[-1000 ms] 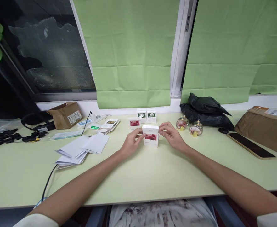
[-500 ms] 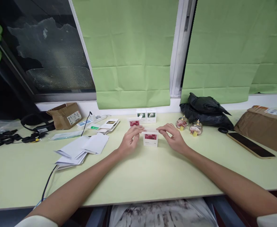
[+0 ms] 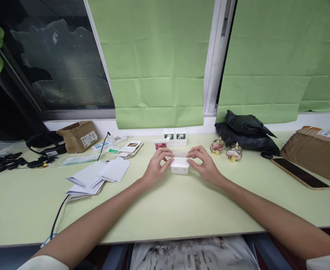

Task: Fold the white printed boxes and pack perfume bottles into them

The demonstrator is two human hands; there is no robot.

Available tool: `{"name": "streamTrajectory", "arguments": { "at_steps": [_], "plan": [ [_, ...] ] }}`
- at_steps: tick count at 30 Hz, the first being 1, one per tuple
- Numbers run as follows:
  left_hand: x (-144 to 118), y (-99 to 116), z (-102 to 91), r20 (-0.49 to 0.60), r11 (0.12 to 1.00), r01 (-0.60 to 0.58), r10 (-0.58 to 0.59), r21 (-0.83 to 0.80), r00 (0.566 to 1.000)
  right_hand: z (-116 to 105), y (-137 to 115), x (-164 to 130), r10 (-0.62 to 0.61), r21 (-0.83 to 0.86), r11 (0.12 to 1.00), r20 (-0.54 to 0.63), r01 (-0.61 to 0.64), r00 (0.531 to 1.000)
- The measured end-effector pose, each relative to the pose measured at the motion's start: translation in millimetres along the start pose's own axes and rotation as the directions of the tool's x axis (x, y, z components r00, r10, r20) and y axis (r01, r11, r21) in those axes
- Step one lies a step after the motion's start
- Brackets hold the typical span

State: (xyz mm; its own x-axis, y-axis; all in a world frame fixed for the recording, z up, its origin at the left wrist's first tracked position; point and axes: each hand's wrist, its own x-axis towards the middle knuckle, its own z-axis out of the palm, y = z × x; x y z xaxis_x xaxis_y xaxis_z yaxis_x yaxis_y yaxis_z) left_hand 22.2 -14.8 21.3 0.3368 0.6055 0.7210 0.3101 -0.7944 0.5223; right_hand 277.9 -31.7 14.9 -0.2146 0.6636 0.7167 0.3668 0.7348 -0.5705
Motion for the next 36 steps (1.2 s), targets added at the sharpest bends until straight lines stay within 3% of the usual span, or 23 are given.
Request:
{"name": "streamTrajectory", "arguments": {
  "at_steps": [13, 16, 20, 25, 31, 36],
  "plan": [
    [-7, 5, 14.3, -0.064, 0.999, 0.048, -0.049, -0.012, 0.997, 10, -7, -4, -0.006, -0.085, 0.996, -0.032, 0.003, 0.999],
    [-8, 4, 15.7, -0.064, 0.997, 0.071, -0.072, -0.026, 0.995, 10, -5, -5, 0.056, -0.015, 0.998, -0.04, -0.057, 0.998],
    [-11, -2, 18.7, 0.03, 0.957, 0.232, -0.23, -0.175, 0.973, 11, -2, -6, 0.161, 0.115, 0.982, -0.063, -0.153, 0.985],
    [-13, -15, 21.8, 0.108, 0.876, 0.356, -0.34, -0.326, 0.934, 16, 15, -5, 0.311, 0.369, 0.891, -0.076, -0.263, 0.948],
    [-14, -23, 18.8, 0.216, 0.915, 0.389, -0.36, -0.111, 0.908, 20, 42, -4, 0.426, 0.495, 0.795, -0.045, -0.351, 0.903],
    [-16, -30, 16.0, 0.217, 0.94, 0.329, -0.341, 0.091, 0.915, 16, 42, -5, 0.422, 0.378, 0.836, 0.021, -0.398, 0.906]
  ]
}}
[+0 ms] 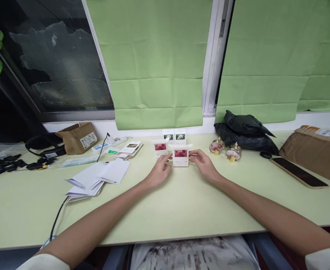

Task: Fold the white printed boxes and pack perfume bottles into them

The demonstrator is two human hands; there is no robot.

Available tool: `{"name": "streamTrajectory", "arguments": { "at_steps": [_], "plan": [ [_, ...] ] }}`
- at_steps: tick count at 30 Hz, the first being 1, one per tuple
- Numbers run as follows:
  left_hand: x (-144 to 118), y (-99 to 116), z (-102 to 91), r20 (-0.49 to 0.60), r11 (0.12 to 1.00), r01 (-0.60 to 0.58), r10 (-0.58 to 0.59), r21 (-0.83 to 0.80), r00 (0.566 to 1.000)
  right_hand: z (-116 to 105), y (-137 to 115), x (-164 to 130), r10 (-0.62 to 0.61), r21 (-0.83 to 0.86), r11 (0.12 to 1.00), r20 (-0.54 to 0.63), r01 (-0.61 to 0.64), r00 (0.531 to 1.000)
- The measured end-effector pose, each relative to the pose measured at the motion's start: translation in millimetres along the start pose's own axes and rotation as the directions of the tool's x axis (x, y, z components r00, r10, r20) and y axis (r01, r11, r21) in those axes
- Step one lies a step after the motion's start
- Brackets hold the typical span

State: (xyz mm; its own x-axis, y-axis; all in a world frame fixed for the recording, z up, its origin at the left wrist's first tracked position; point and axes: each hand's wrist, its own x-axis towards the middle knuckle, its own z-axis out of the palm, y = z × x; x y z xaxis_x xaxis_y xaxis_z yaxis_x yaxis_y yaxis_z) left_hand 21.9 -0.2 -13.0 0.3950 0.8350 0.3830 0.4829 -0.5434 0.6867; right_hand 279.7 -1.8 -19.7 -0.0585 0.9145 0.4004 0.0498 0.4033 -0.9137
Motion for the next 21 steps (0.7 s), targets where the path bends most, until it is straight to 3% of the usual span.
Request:
{"name": "streamTrajectory", "arguments": {
  "at_steps": [6, 13, 21],
  "plan": [
    [4, -9, 3.4, 0.063, 0.997, -0.066, 0.068, -0.033, 0.996, 3, -4, -2, -0.039, -0.048, 0.998, 0.048, 0.042, 0.998],
    [6, -13, 5.8, 0.086, 0.994, -0.061, 0.069, -0.093, 0.994, 2, 11, 4, 0.041, -0.051, 0.998, -0.026, -0.042, 0.999],
    [3, -5, 4.0, 0.103, 0.992, -0.075, 0.085, -0.105, 0.991, -1, 8, -1, -0.038, -0.069, 0.997, 0.112, 0.046, 0.993]
  ]
}}
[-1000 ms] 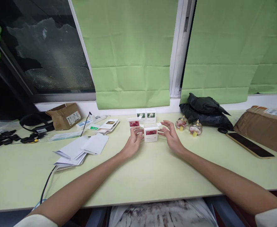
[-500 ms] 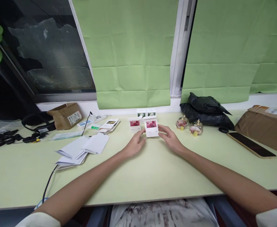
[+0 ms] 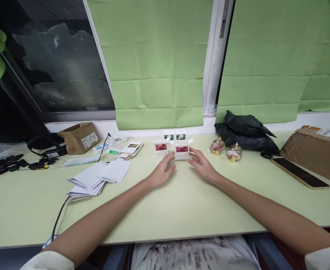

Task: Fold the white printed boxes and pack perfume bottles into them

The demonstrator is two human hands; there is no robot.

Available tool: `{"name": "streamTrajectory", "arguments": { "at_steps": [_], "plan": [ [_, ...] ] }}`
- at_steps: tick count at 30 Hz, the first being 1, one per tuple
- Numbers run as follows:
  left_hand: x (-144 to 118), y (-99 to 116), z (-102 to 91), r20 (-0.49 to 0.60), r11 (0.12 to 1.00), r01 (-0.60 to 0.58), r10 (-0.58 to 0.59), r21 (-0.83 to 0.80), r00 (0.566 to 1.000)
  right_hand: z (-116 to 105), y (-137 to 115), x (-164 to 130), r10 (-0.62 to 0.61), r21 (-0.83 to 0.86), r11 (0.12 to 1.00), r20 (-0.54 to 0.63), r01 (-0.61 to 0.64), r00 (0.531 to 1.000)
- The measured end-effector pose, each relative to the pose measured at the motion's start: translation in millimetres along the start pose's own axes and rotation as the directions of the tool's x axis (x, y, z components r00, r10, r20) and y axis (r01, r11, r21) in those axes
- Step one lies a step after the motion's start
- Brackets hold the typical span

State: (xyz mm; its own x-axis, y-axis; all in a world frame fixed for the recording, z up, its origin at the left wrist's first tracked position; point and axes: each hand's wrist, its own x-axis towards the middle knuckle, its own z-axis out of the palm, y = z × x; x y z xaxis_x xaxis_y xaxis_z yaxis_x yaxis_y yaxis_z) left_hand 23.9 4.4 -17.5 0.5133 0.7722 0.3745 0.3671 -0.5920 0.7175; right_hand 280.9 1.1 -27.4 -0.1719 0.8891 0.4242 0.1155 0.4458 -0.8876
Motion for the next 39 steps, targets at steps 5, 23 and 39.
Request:
{"name": "streamTrajectory", "arguments": {
  "at_steps": [5, 23, 39],
  "plan": [
    [-2, 1, 0.2, 0.021, 0.999, 0.03, -0.031, 0.023, 0.999, 1, 3, 2, -0.018, -0.017, 1.0, -0.006, 0.018, 1.0],
    [-1, -2, 0.0, 0.113, 0.976, 0.105, -0.128, 0.188, 0.985, -1, 20, 5, 0.047, -0.01, 0.999, 0.097, -0.047, 0.994],
    [-6, 3, -12.0, -0.004, 0.928, 0.099, -0.104, 0.359, 0.995, -7, 4, 3, 0.077, -0.447, 0.89, -0.052, -0.092, 0.996]
  ]
}}
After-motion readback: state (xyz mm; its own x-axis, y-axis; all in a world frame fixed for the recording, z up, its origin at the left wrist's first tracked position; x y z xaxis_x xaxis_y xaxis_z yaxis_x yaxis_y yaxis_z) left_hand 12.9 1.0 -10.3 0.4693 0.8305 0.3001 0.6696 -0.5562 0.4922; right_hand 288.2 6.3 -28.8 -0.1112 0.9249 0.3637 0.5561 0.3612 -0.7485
